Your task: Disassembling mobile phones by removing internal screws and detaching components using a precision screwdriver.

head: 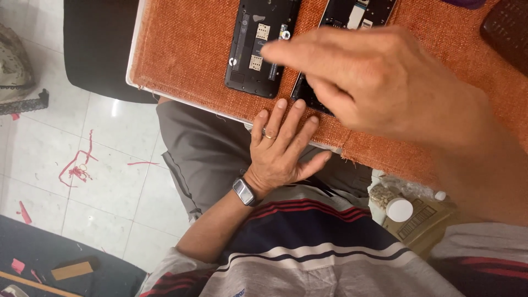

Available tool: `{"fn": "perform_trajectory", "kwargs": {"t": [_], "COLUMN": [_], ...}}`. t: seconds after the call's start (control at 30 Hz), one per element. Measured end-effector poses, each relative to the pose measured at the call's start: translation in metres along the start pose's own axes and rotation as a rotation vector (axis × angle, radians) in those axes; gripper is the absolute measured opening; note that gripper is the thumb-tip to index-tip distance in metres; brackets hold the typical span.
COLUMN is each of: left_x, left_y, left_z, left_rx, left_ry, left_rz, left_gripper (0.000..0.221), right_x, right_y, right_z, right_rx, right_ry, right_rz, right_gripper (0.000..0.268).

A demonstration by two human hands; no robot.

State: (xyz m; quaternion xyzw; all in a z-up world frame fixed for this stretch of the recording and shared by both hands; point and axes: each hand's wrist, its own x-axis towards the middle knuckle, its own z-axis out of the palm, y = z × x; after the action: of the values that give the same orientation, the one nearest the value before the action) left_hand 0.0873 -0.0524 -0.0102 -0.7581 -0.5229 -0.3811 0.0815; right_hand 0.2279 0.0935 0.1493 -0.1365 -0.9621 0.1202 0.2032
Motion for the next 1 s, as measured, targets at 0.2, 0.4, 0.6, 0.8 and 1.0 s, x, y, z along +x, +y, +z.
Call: {"fn": "perform_trajectory", "kwargs": {"t": [0.2, 0.4, 0.6, 0.8, 1.0], "left_x": [0.009, 0.010, 0.006, 0.002, 0.002], "left_y": [0.006, 0.006, 0.000, -0.007, -0.011], "left_z": [-0.004, -0.005, 0.000, 0.002, 0.001], "left_rx": [0.031, 0.019, 0.053, 0.066, 0.075], "left_ry": [-0.002, -0.002, 0.037, 0.015, 0.008], "left_rz": [-0.029, -0.047, -0.017, 0.017, 0.050], "left_gripper": [0.059, 0.061, 0.059, 0.053, 0.053], "right_x": [-0.007, -0.009, -0.001, -0.001, -0.010], "right_y": [0.008, 0.006, 0.000, -0.001, 0.002], "right_z": [0.005, 0.007, 0.001, 0.001, 0.011], "right_rx": [-0.250, -0.169, 0.016, -0.132, -0.244], "right_ry": [0.059, 0.024, -0.074, -0.032, 0.013], "right_rz": [0.050, 0.058, 0.023, 0.045, 0.144], "right_gripper": [0.013, 0.018, 0.037, 0.027, 0.015]}}
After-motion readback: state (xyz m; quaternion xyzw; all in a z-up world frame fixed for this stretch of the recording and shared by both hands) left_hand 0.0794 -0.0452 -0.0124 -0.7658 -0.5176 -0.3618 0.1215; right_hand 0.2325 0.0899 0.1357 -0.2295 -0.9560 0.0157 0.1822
